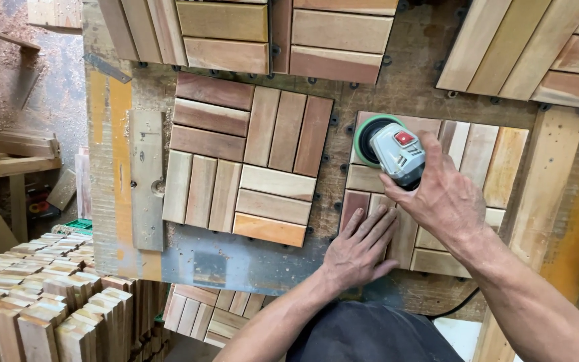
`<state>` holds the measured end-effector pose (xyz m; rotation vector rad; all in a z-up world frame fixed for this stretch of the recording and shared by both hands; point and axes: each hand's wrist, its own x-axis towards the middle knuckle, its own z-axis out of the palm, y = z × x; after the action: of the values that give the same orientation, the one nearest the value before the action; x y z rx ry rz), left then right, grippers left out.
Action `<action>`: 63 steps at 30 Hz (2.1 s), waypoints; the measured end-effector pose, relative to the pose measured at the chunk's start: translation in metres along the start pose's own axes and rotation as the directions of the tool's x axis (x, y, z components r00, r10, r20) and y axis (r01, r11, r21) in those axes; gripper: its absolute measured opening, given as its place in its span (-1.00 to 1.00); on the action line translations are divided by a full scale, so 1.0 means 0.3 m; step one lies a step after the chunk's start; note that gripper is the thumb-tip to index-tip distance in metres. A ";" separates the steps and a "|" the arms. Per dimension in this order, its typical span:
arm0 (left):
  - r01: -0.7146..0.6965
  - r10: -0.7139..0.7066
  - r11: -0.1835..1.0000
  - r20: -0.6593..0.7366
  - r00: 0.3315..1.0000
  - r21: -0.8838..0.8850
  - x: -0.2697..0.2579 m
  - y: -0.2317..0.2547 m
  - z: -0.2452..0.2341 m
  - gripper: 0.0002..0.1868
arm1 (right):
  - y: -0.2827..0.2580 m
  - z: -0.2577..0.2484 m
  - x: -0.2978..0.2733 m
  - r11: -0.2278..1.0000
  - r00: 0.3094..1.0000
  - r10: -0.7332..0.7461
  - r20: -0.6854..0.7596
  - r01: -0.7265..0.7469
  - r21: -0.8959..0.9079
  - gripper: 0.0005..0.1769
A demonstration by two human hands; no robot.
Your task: The person uses an orbital sander to smooth the surface of a wooden parquet tile. They move the sander across the wood pieces while holding the tile steady with their other hand.
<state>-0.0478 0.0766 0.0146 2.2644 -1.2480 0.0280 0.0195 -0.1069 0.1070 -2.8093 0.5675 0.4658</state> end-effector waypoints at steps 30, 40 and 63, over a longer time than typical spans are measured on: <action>0.009 -0.010 1.000 0.020 1.000 0.006 0.000 0.006 0.009 -0.30 | 0.027 0.022 -0.027 0.995 0.995 -0.098 -0.037 0.097 -0.010 -0.05; 0.038 -0.045 0.998 -0.145 0.988 -0.052 0.001 0.021 0.062 -0.32 | -0.011 -0.037 -0.040 0.972 1.000 -0.013 -0.017 0.016 0.233 -0.05; 0.211 -0.182 0.960 -0.165 0.969 0.183 0.228 -0.112 0.115 -0.32 | 0.243 -0.043 -0.033 0.957 0.978 0.202 -0.058 -0.184 0.225 -0.05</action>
<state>0.0093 0.0214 -0.0112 2.4987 -0.9763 0.2524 -0.0158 -0.1725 0.1102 -2.5838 0.8607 0.3046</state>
